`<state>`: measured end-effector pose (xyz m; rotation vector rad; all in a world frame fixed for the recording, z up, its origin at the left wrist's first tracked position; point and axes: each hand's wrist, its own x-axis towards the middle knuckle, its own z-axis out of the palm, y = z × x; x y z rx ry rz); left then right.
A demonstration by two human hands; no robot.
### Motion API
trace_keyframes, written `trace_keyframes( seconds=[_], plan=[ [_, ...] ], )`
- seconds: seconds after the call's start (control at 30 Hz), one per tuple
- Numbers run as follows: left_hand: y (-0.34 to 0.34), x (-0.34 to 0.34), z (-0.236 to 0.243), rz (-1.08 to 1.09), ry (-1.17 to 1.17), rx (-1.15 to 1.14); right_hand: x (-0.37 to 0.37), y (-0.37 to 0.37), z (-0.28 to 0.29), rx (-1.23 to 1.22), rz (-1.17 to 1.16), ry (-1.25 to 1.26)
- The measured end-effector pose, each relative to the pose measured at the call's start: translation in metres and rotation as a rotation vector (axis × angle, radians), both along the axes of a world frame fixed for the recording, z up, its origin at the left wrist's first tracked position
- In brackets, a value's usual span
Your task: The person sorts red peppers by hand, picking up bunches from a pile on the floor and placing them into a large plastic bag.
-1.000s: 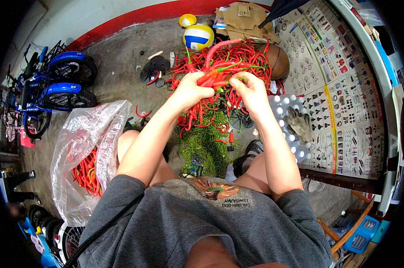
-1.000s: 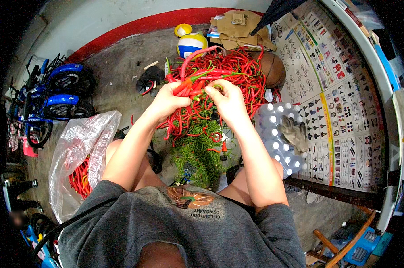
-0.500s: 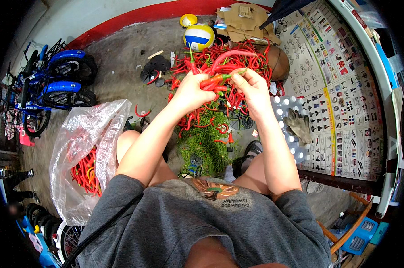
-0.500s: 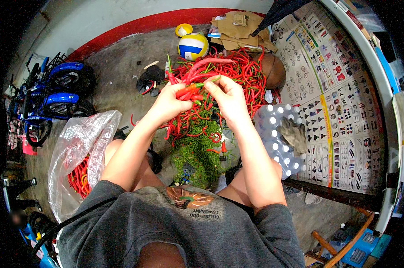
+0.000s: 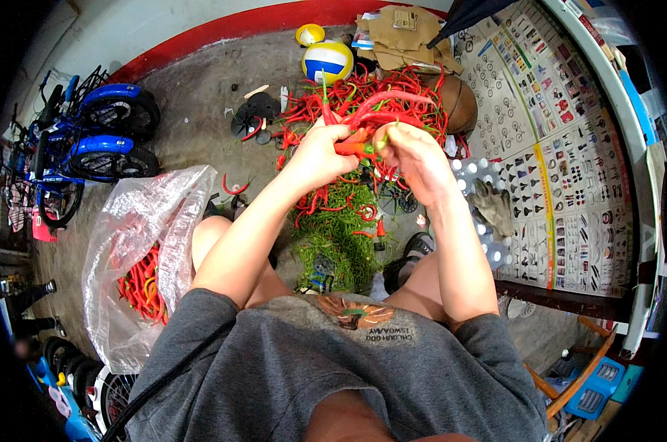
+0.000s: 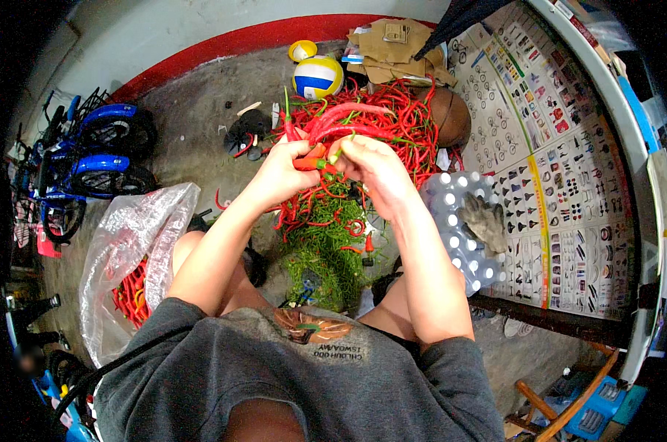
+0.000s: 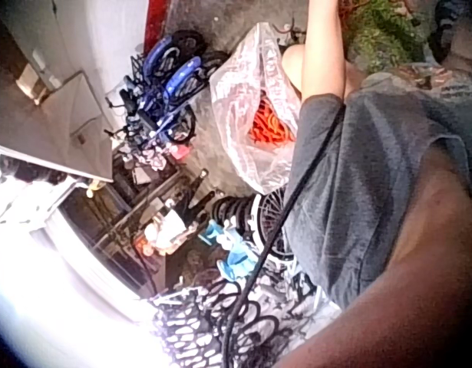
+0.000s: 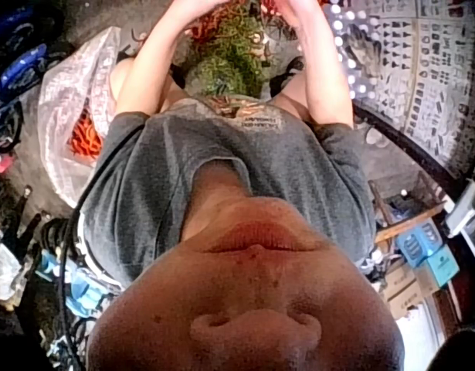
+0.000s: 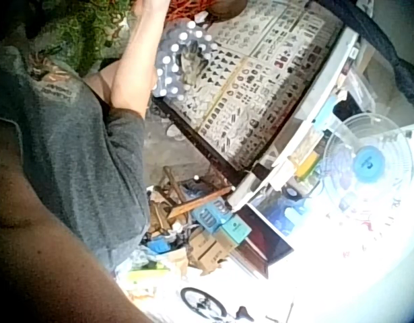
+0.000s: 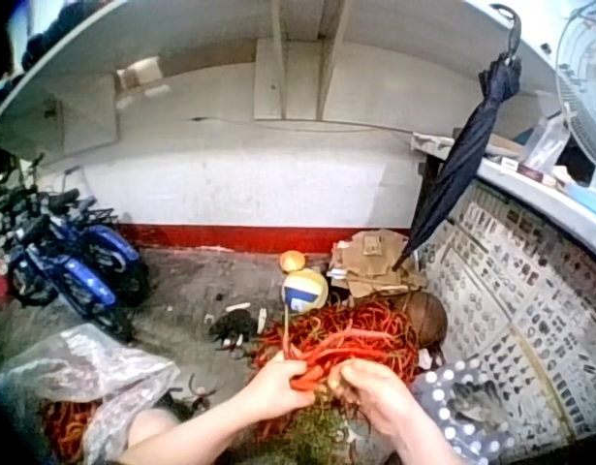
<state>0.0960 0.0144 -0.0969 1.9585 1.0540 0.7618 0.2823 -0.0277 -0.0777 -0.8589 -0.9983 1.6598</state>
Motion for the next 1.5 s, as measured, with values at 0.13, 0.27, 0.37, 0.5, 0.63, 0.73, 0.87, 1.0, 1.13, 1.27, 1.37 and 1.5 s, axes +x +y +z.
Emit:
trace_keyframes(
  seconds=[0.13, 0.27, 0.37, 0.5, 0.63, 0.73, 0.87, 1.0, 1.13, 1.27, 1.37, 1.5],
  plan=[
    [-0.001, 0.001, -0.007, -0.046, -0.005, 0.068, -0.009, 0.009, -0.016, 0.342, -0.25, -0.662],
    [-0.004, 0.007, -0.005, -0.088, 0.046, 0.144, -0.017, 0.01, -0.026, 0.445, -0.311, -0.625],
    [-0.002, 0.001, -0.004, -0.056, 0.055, 0.046, -0.027, 0.012, 0.003, 0.306, -0.558, -0.024],
    [0.005, 0.0, -0.007, -0.022, -0.529, -0.668, 0.012, 0.006, 0.004, 0.197, -0.319, -0.403],
    [0.011, -0.016, -0.002, 0.051, -0.843, -0.931, -0.017, 0.0, -0.004, 0.61, -0.263, -0.996],
    [0.008, -0.01, -0.003, 0.063, -0.914, -0.97, -0.022, -0.005, 0.002, 0.708, -0.26, -1.044],
    [0.003, -0.007, -0.006, 0.039, -0.893, -1.07, -0.023, -0.007, 0.0, 0.852, -0.262, -1.208],
    [0.002, -0.008, -0.004, 0.059, -0.904, -1.069, -0.028, -0.011, -0.002, 0.856, -0.308, -1.191],
    [0.006, -0.008, -0.006, 0.023, -0.921, -1.056, -0.027, -0.013, -0.001, 0.712, -0.452, -1.017],
    [0.001, -0.005, 0.001, 0.097, -0.896, -1.014, -0.024, -0.013, 0.003, 0.675, -0.411, -1.013],
    [0.002, -0.013, 0.0, 0.018, -0.87, -1.093, -0.018, -0.011, 0.005, 0.821, -0.298, -0.969],
    [0.004, -0.013, -0.005, 0.061, -0.909, -1.207, -0.023, -0.015, 0.011, 0.925, 0.051, -0.873]
  ],
)
